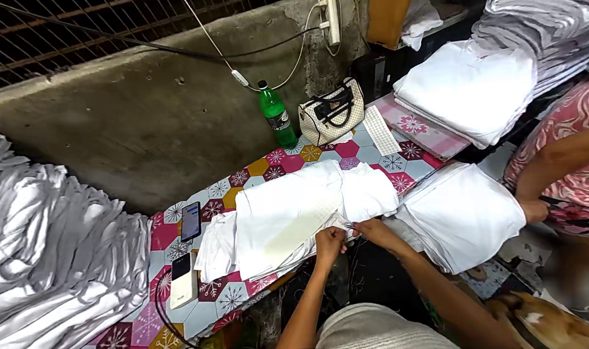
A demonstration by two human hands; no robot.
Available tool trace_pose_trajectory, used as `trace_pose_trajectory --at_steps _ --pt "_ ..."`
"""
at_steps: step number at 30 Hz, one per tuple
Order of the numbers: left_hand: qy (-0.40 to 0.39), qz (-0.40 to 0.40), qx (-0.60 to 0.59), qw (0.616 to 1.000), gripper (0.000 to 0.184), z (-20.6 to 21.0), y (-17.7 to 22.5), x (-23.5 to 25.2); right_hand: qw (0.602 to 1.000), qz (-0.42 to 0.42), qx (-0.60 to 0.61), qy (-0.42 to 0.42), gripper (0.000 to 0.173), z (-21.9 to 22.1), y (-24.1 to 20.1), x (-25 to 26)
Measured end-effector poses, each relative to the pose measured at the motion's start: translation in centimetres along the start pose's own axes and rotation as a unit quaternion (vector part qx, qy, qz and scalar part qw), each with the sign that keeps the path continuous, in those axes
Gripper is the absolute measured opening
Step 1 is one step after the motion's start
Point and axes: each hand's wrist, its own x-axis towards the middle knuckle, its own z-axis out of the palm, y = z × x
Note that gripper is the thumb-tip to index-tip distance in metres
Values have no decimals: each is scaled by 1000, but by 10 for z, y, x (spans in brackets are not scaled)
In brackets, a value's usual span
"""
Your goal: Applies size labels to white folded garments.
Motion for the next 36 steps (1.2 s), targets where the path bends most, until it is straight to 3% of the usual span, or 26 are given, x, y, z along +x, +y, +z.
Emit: trace_pose_trajectory --at_steps 7,9,10,11,13,15,18,21,23,26,28,30,33,34,36 --pt "1 10 1 1000 16 0 0 -1 999 5 -21 31 42 7 -8 14" --pt "-37 13 49 998 17 -4 -4 -6 999 9 -24 32 43 6 -4 13" --pt "-93 9 106 990 19 -9 -4 -12 999 6 -27 30 44 3 0 10" --pt "-168 1 185 968 21 -14 -3 -18 999 0 -25 30 45 -1 3 7" --pt "-299 -21 347 889 24 -20 3 -30 998 -29 -12 52 47 -9 10 -1" --pt "-320 -38 441 838 25 -21 15 -40 993 -67 -1 98 46 -11 11 -5" --pt "-164 -39 450 877 34 -20 43 -41 981 -80 -37 175 42 1 -3 0" --pt "32 49 424 904 28 -23 50 -18 955 -100 -121 253 36 25 -9 15" --pt "43 61 425 902 35 -37 40 1 920 -125 -174 327 23 37 -3 20" --pt "5 10 444 896 40 -57 21 12 865 -165 -212 424 16 42 12 19" --pt "10 19 446 895 37 -62 10 8 898 -127 -172 385 18 41 16 15" --pt "36 116 411 903 39 -57 -3 4 942 -56 -120 309 23 35 14 12" --pt "92 254 369 890 41 -36 -14 3 969 -5 -58 239 28 26 11 14" --pt "118 263 369 883 40 -34 -14 5 971 -2 -40 234 28 24 11 13" --pt "127 210 387 889 43 -41 -11 11 976 -5 -20 218 26 18 12 12"
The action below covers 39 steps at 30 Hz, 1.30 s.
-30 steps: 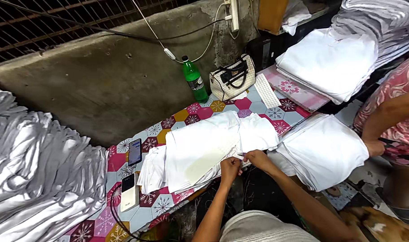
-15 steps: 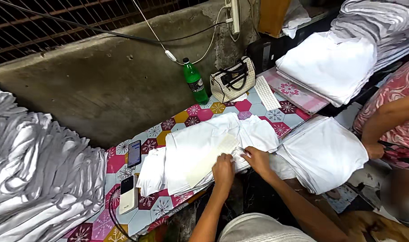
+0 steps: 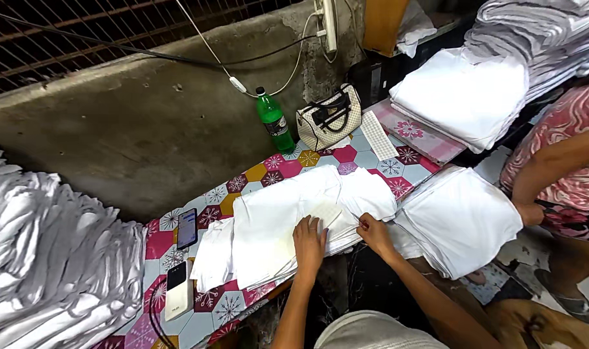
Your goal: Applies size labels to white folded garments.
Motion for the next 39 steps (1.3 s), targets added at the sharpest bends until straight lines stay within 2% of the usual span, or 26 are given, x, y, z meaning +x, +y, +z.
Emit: trace_pose_trajectory --at_steps 2,4,7,10,13,15,17,18,19,21,22,23,27,29,30,32,34,35,36,37,39 --pt "-123 -63 24 990 52 -12 -10 10 999 -13 19 -26 25 -7 1 1" --pt "-187 -81 38 978 50 -19 -16 16 998 -31 37 -44 31 -19 1 5" --pt "-169 -74 24 983 41 -28 -17 17 998 -40 50 13 37 -50 -3 28" --pt "-176 -93 -23 980 54 -41 -25 20 998 0 -42 56 49 -84 -6 76" --pt "-196 -85 -2 977 58 -42 -27 20 988 38 -129 77 44 -86 15 135" --pt "-167 -15 -9 986 54 -37 -32 12 982 38 -162 85 41 -79 32 164" --pt "-50 93 -48 993 39 -29 -31 1 979 38 -180 84 41 -77 39 177" --pt "-9 117 -49 992 34 -26 -23 -5 978 31 -186 89 41 -76 40 178" --pt "-21 98 -40 994 36 -26 -9 -13 977 20 -189 100 40 -76 41 176" --pt "-146 -13 8 989 50 -21 22 -23 975 -3 -182 129 39 -76 34 162" --pt "-193 -55 31 979 53 -13 31 -24 975 -17 -171 138 37 -75 28 151" --pt "-206 -71 47 975 49 -2 34 -26 978 -34 -153 137 36 -73 23 137" --pt "-49 29 17 998 18 30 23 -43 991 -134 -10 25 29 -57 12 72" --pt "-44 50 -25 997 15 28 21 -57 982 -171 56 -52 23 -46 14 43" --pt "-89 40 -44 994 17 25 22 -65 977 -181 66 -91 23 -42 14 32" --pt "-259 7 -51 964 23 16 22 -79 971 -187 54 -142 31 -33 15 18" --pt "-456 -18 9 890 22 4 22 -80 973 -176 27 -149 36 -25 17 15" --pt "-524 -19 37 851 22 -4 23 -76 976 -168 22 -137 32 -22 18 14" --pt "-546 -6 49 836 22 -13 22 -71 980 -161 18 -119 26 -20 18 14" --pt "-528 3 35 849 25 -28 21 -62 982 -158 18 -100 20 -19 17 15" --pt "-394 -6 -14 919 32 -59 20 -40 984 -159 15 -73 15 -18 12 14"
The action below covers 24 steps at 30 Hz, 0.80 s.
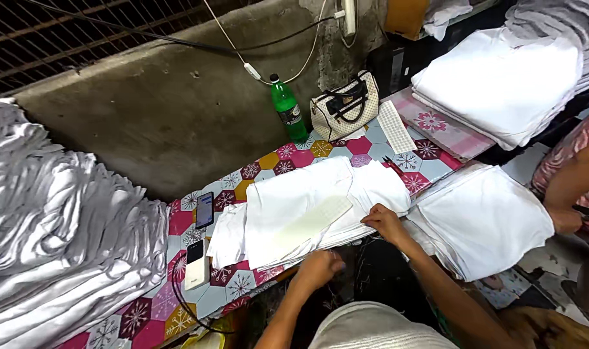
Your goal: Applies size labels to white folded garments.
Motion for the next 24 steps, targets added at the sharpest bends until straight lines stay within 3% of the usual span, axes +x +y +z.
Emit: trace_pose_trajectory --at_steps 2,3,5,8,12,14,17,20,24 --pt "146 -30 1 989 33 -31 -7 8 1000 -3 -14 11 16 -1 -6 0" --pt "168 -47 20 984 37 -39 -19 18 1000 -4 -18 18 16 0 -8 0" --pt "120 -96 50 987 53 -45 -43 39 999 -7 -22 36 18 0 -12 1" --pt "106 -94 35 989 48 -47 -61 45 999 -22 -7 49 20 2 -20 5" --pt "222 -16 -76 972 32 -57 -83 29 996 -34 63 49 19 5 -46 17" --pt "327 -18 -142 934 30 -68 -89 12 994 -53 83 50 16 5 -68 35" --pt "447 -27 -286 847 23 -77 -94 -17 992 -87 78 40 16 13 -105 72" --pt "479 -4 -429 766 23 -74 -91 -40 994 -106 34 2 19 46 -112 115" --pt "472 20 -512 718 32 -56 -93 -55 985 -162 -45 -49 33 114 -54 148"
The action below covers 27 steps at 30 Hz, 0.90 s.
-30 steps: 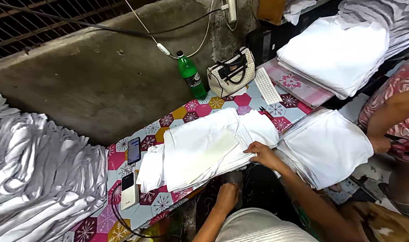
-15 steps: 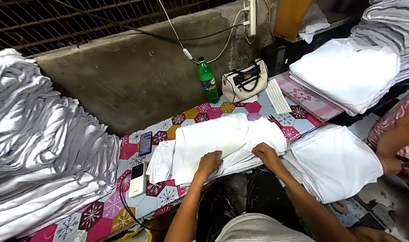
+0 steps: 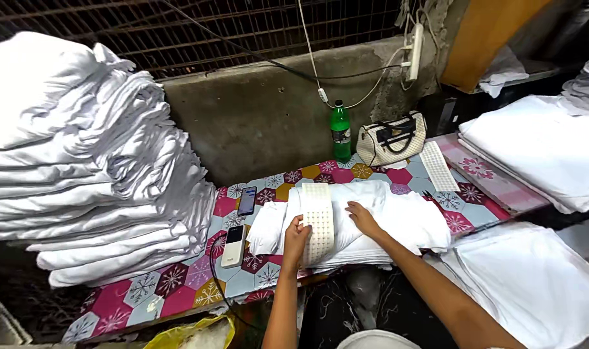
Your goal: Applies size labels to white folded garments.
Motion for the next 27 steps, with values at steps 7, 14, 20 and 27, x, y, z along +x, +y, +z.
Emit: trace_pose_trajectory --at_steps 7,14,20,27 --pt "-10 -46 -75 996 38 4 -11 -27 955 38 284 77 33 -23 -104 -46" --pt "-55 -86 -141 985 27 36 -1 -49 942 50 323 78 32 -37 -162 -84" --pt "-44 -92 -117 988 17 46 8 -56 971 -125 71 190 20 -27 -161 -100" --pt "-56 -63 -52 995 13 47 9 -63 959 -202 -47 191 19 -27 -152 -108"
